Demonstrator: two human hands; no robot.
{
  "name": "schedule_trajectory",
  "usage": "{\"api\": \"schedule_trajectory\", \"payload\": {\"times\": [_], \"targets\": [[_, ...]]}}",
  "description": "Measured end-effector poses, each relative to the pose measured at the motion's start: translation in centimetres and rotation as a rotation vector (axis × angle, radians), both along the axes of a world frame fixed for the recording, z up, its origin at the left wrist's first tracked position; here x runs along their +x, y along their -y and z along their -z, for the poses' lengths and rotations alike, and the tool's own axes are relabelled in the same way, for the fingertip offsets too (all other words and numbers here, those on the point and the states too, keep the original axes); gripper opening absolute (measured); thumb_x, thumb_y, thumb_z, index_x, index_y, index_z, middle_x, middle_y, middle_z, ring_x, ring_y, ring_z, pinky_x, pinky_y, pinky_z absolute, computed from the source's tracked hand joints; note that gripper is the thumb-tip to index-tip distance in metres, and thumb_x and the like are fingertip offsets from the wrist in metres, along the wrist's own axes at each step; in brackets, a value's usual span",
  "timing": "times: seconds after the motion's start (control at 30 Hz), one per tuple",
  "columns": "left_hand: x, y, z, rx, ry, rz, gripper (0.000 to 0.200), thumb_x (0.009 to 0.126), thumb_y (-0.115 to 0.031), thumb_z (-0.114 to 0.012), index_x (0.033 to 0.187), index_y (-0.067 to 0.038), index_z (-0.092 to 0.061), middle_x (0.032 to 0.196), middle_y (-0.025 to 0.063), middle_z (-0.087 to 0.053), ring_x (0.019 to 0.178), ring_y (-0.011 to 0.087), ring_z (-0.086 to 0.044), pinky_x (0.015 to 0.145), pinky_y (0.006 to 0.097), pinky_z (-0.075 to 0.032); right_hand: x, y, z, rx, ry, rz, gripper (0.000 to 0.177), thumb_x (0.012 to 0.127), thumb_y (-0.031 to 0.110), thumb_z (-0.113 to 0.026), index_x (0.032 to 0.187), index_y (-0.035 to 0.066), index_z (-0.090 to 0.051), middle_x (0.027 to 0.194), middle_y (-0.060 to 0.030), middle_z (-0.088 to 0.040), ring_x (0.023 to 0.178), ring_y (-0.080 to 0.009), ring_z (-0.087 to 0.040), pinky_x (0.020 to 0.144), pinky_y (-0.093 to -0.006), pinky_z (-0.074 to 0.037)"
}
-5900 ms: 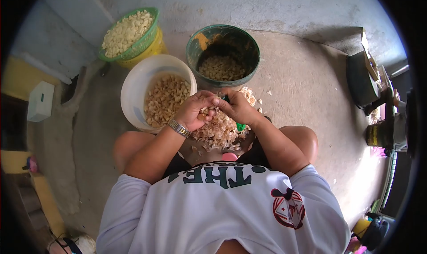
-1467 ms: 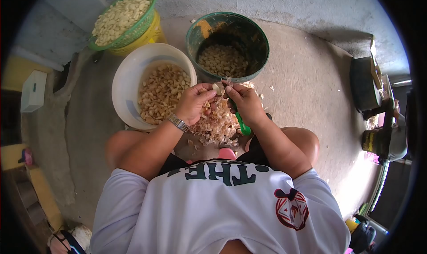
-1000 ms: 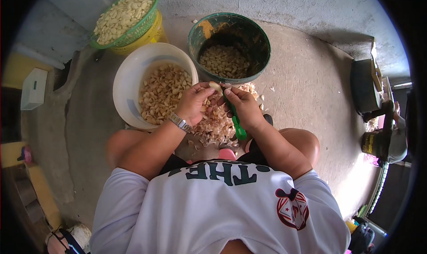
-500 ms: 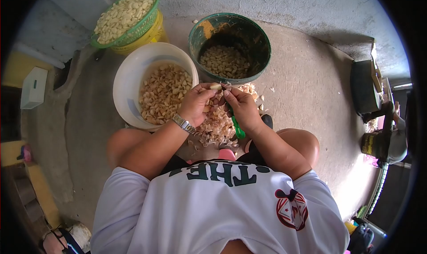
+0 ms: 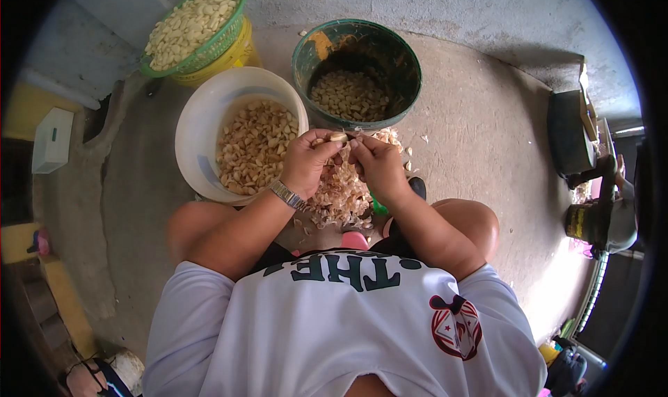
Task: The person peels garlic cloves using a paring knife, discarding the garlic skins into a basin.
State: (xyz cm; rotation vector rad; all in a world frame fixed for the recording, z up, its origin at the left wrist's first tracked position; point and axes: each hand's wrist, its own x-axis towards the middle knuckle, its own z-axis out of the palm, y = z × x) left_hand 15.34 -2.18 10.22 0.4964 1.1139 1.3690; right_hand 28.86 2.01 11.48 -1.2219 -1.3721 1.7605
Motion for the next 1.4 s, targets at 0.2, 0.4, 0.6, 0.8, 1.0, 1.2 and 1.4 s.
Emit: {"api": "schedule_trajectory", "payload": {"times": [0.2, 0.4, 0.6, 0.8, 1.0, 1.2, 1.4], "targets": [[-1.6, -0.5, -0.2, -0.063, 0.192, 0.182, 0.014, 0.075, -0.006, -0.057, 0.089, -0.002, -0.055, 0.075, 0.0045, -0.057, 0.057, 0.0099, -0.052, 0.043, 0.0207, -0.040, 0.7, -1.2, -1.0, -0.455, -0.238, -0.081, 0.022, 0.086, 0.022, -0.045, 0.090, 0.003, -0.054, 0.064, -0.0031, -0.053, 0.050, -0.0077, -0.043, 0.043, -0.0200, -0.036], [-2.5, -0.9, 0.2, -0.004, 0.079, 0.332, 0.015, 0.076, -0.004, -0.056, 0.091, -0.002, -0.054, 0.075, 0.0056, -0.056, 0.055, 0.0101, -0.052, 0.042, 0.0206, -0.039, 0.9, -1.6, -2.0, -0.288, -0.178, -0.208, 0.028, 0.086, 0.024, -0.043, 0.101, 0.002, -0.053, 0.070, -0.0040, -0.055, 0.052, -0.0071, -0.042, 0.044, -0.0197, -0.035], [-2.2, -1.1, 0.3, -0.049, 0.089, 0.225, 0.012, 0.076, -0.005, -0.056, 0.087, -0.001, -0.052, 0.072, 0.0052, -0.056, 0.056, 0.0107, -0.052, 0.043, 0.0210, -0.038, 0.6, -1.2, -0.4, -0.092, -0.048, -0.181, 0.025, 0.084, 0.022, -0.049, 0.087, 0.000, -0.059, 0.064, -0.0010, -0.055, 0.050, -0.0058, -0.042, 0.046, -0.0188, -0.035], [-1.2, -0.3, -0.7, -0.153, 0.071, 0.161, 0.012, 0.077, -0.005, -0.055, 0.089, -0.003, -0.052, 0.073, 0.0031, -0.056, 0.056, 0.0114, -0.051, 0.046, 0.0223, -0.039, 0.7, -0.1, 0.0, 0.091, 0.038, -0.116, 0.021, 0.082, 0.020, -0.053, 0.082, 0.000, -0.061, 0.062, -0.0012, -0.055, 0.050, -0.0058, -0.044, 0.046, -0.0202, -0.037], [-0.9, 0.9, -0.6, -0.057, 0.031, 0.224, 0.015, 0.075, -0.006, -0.057, 0.090, -0.004, -0.053, 0.072, 0.0021, -0.055, 0.059, 0.0098, -0.050, 0.046, 0.0220, -0.039, 1.9, 1.0, -2.0, -0.261, -0.161, -0.119, 0.022, 0.082, 0.021, -0.052, 0.092, 0.002, -0.059, 0.067, -0.0028, -0.056, 0.051, -0.0080, -0.046, 0.044, -0.0212, -0.037], [-0.3, 1.9, -1.6, -0.108, 0.152, 0.250, 0.020, 0.074, -0.006, -0.058, 0.092, -0.003, -0.053, 0.076, 0.0037, -0.056, 0.059, 0.0105, -0.051, 0.045, 0.0210, -0.038, 3.0, 1.9, -2.7, -0.380, -0.295, -0.087, 0.023, 0.083, 0.023, -0.051, 0.094, 0.004, -0.056, 0.068, -0.0033, -0.055, 0.053, -0.0096, -0.047, 0.045, -0.0212, -0.036], [0.1, 2.4, -1.9, -0.112, 0.217, 0.274, 0.020, 0.074, -0.007, -0.058, 0.094, -0.005, -0.053, 0.075, 0.0024, -0.055, 0.060, 0.0109, -0.050, 0.046, 0.0202, -0.038, 3.8, 2.5, -2.8, -0.305, -0.291, -0.070, 0.025, 0.082, 0.024, -0.052, 0.095, 0.003, -0.057, 0.067, -0.0028, -0.055, 0.051, -0.0081, -0.045, 0.044, -0.0206, -0.036]]}}
